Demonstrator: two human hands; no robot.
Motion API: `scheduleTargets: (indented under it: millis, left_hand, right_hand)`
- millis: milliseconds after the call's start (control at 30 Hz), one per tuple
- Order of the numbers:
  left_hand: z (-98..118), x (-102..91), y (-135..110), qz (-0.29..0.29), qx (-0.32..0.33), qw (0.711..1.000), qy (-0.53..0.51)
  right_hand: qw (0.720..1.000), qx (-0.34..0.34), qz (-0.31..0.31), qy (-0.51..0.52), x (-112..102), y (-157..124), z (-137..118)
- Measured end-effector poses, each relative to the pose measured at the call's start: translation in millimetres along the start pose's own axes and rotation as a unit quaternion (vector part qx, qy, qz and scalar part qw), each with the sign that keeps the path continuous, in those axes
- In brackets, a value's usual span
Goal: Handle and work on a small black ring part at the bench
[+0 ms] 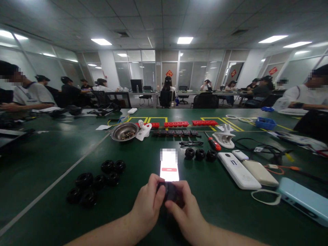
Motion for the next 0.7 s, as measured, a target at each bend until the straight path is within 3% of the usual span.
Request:
scheduleTargets:
  millis: [33, 100, 133, 167, 200, 233, 300, 367, 433, 500, 567, 633, 700]
  left_hand:
    - [-11, 3.5, -1, 0.001, -0.073, 0.995, -0.066]
    - [-37, 20.1, -14, -0.019, -0.249, 0.951, -0.183]
    - [-45, 27.9, -22, -0.032, -0.309, 0.925, -0.219]
    - [-48, 30.8, -27, -0.039, -0.328, 0.914, -0.234]
    - [-46, 28.6, -27, -0.042, -0.305, 0.923, -0.231]
    - [-39, 21.9, -23, -0.041, -0.236, 0.949, -0.203]
    - [-8, 7.7, -18, -0.045, -0.016, 0.993, -0.104]
    - [4, 6.8, -24, -0.068, 0.103, 0.992, 0.012]
    - [3, 7.8, -27, -0.079, 0.14, 0.984, 0.079]
    - [1, 7.2, -27, -0.075, 0.138, 0.982, 0.1]
    - [1, 7.2, -24, -0.068, 0.104, 0.989, 0.079]
    - [-8, 10.6, -20, -0.065, 0.012, 0.998, 0.006]
    - [-31, 22.3, -22, -0.071, -0.148, 0.98, -0.113]
  right_hand:
    - [0.994, -0.057, -0.006, -0.094, -2, 1, -14]
    - [0.958, -0.146, -0.04, -0.243, 0, -1, -37]
    - [0.944, -0.16, -0.055, -0.283, 0, -2, -43]
    - [0.94, -0.151, -0.064, -0.299, -3, -2, -45]
    - [0.945, -0.119, -0.071, -0.295, -6, -2, -43]
    - [0.957, -0.07, -0.079, -0.271, -10, -2, -37]
    - [0.977, 0.059, -0.121, -0.166, -8, -7, -13]
    - [0.971, 0.173, -0.16, -0.033, 5, -17, 10]
    - [0.962, 0.216, -0.162, 0.047, 13, -21, 22]
    - [0.973, 0.182, -0.139, 0.036, 11, -18, 20]
    - [0.986, 0.103, -0.12, -0.05, 3, -13, 8]
    - [0.98, -0.006, -0.102, -0.171, -3, -10, -12]
    - [0.951, -0.121, -0.09, -0.271, -3, -13, -35]
Point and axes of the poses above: each hand's wrist, its own y-axis towards the middle knuckle, its own x-axis out of the palm, z = x × y, the point moved 10 cm from there along y, towards the middle knuckle, and after that the axes turned 1 degree about z, right-handed, at the moved point
